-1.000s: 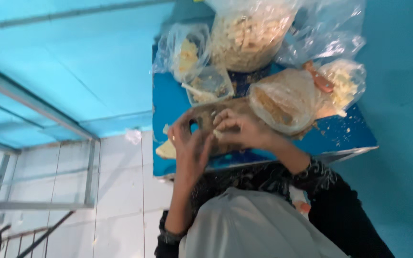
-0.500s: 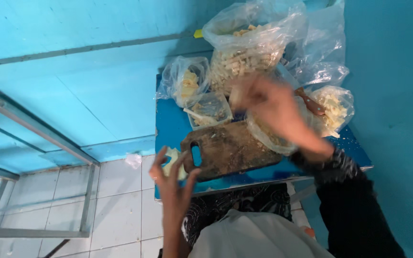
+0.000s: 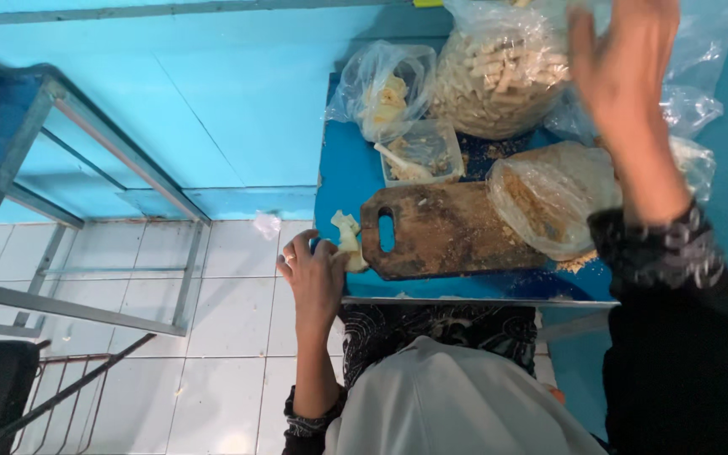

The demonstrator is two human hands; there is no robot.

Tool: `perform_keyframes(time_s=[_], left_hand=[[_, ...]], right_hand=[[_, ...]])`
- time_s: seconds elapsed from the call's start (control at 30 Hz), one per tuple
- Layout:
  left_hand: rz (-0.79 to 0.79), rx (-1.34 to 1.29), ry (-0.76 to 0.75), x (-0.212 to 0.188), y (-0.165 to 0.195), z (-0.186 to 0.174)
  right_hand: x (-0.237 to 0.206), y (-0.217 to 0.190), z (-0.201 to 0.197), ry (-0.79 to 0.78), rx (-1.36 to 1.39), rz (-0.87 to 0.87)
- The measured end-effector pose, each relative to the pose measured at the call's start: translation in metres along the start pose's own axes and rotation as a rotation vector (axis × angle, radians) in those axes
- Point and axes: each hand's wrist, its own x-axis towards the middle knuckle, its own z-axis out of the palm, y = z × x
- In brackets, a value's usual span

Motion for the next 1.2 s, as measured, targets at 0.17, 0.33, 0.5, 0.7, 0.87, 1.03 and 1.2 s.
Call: perform_keyframes(time_s=[0.17,0.33,0.5,0.7,0.87,1.03,1.2], left_hand=[[-0.239,-0.561,0.009,0.01,0.0,-0.005],[-0.286,-1.043,-0.028,0.028,0.008,0.02],[-0.245,-1.187,-0.124,0.018,0.014,0.034],[-0.37,-1.241,-0.024,0.007,-0.009,0.027],[-0.337,-1.243,-0.06,0.004,-0.006,0.017],[-0.234,-1.333,-0.185,-0.002,0.014,0.003],[0.097,-0.533,-0.077,0.018,0.037,0.02]], right_hand=[[-0.086,-0.1,-0.043,-0.216,0.508,0.088],[-0.143,-0.158,0.016,-0.611,1.213,0.697],[-0.141,-0.181,0.048,-0.484,0.995,0.4],[-0.122,-0.202,0.055,-0.602,0.773,0.134],[-0.138,-0.228,0.064,-0.352,0.688,-0.034],[-0.157,-0.186,0.076,-0.622,0.949,0.566],[-0.194,-0.138,0.044,-0.632,0.47,0.272]])
